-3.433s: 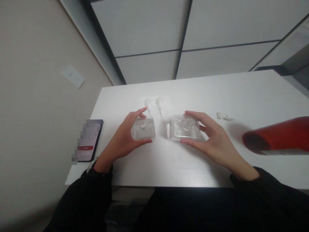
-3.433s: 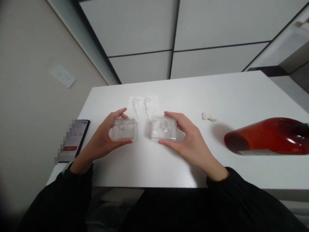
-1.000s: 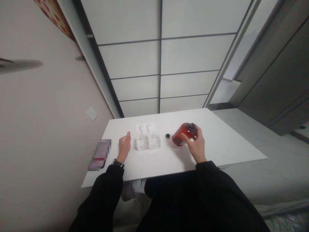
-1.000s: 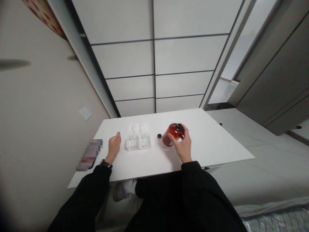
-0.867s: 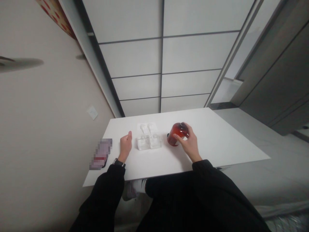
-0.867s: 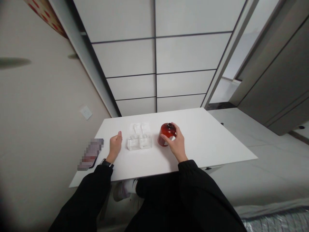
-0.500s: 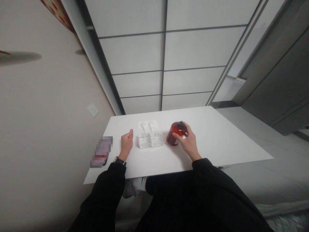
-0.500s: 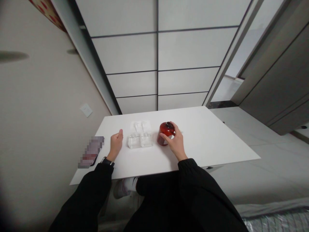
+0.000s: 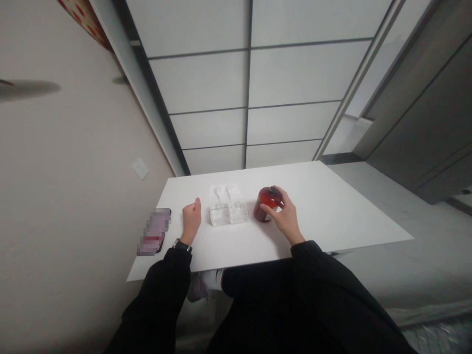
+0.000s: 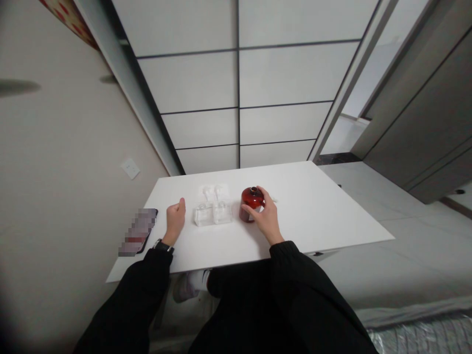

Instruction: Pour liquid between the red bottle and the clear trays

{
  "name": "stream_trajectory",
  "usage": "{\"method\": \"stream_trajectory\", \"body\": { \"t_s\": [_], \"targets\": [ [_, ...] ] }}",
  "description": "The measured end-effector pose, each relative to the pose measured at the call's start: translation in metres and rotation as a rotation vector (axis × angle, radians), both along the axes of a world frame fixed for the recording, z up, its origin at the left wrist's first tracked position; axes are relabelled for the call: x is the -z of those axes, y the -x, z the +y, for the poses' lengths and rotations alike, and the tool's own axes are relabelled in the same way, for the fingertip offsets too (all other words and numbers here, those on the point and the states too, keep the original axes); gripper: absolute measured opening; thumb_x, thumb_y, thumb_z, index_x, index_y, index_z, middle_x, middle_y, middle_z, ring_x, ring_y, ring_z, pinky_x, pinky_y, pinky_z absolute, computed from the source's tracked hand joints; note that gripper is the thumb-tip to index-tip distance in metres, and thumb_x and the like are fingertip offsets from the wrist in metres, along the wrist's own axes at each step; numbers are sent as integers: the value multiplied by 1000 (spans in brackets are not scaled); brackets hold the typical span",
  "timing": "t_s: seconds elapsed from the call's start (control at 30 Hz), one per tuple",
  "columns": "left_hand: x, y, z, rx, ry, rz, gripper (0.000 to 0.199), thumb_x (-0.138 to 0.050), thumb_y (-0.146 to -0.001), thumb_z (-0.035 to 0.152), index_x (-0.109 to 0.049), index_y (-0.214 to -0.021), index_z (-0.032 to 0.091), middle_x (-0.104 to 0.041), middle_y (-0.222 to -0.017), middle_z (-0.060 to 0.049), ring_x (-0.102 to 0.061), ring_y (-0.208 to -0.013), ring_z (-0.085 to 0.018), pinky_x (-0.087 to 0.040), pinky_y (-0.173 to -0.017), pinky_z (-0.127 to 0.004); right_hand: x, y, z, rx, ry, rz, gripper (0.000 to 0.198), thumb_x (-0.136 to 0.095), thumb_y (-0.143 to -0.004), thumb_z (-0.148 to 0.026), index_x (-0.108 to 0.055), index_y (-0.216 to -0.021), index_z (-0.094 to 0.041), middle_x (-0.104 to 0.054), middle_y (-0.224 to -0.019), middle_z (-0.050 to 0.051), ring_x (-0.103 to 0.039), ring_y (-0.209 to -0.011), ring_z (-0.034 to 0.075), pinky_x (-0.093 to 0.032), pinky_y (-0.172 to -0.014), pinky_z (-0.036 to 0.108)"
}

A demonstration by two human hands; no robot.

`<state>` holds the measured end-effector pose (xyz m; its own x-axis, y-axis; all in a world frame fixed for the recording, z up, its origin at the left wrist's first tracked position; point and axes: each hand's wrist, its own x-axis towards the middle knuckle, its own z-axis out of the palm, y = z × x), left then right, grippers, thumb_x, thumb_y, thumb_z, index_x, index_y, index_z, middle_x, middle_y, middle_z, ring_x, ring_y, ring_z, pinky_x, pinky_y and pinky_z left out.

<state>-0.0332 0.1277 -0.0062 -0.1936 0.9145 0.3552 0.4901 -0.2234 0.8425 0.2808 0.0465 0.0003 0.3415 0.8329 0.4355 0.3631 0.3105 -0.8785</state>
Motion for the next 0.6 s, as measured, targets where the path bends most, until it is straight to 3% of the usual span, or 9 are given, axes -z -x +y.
{"method": "stream_trajectory", "body": {
  "t_s": [0.33,0.6],
  "targets": [
    [-5,-1,-2,-11,13,34,56,-51,-101,39,-19,-56,26,-18,-56,4,-21,-56,-13,-17,-53,-33,0,0,2,-31,26,-5,82,-87,-78,-54,-57,-146,-20,-64,-148,20,-64,-133,35,-55,-111,59],
    [-4,-2,-2,-13,3,53,56,-50,-98,46,-19,-57,25,-18,-56,3,-21,-57,-13,-16,-54,-33,10,4,12,-103,8,1,90,-86,-77,-59,-51,-151,-21,-60,-153,20,-62,-136,35,-51,-115,57]
  ]
}}
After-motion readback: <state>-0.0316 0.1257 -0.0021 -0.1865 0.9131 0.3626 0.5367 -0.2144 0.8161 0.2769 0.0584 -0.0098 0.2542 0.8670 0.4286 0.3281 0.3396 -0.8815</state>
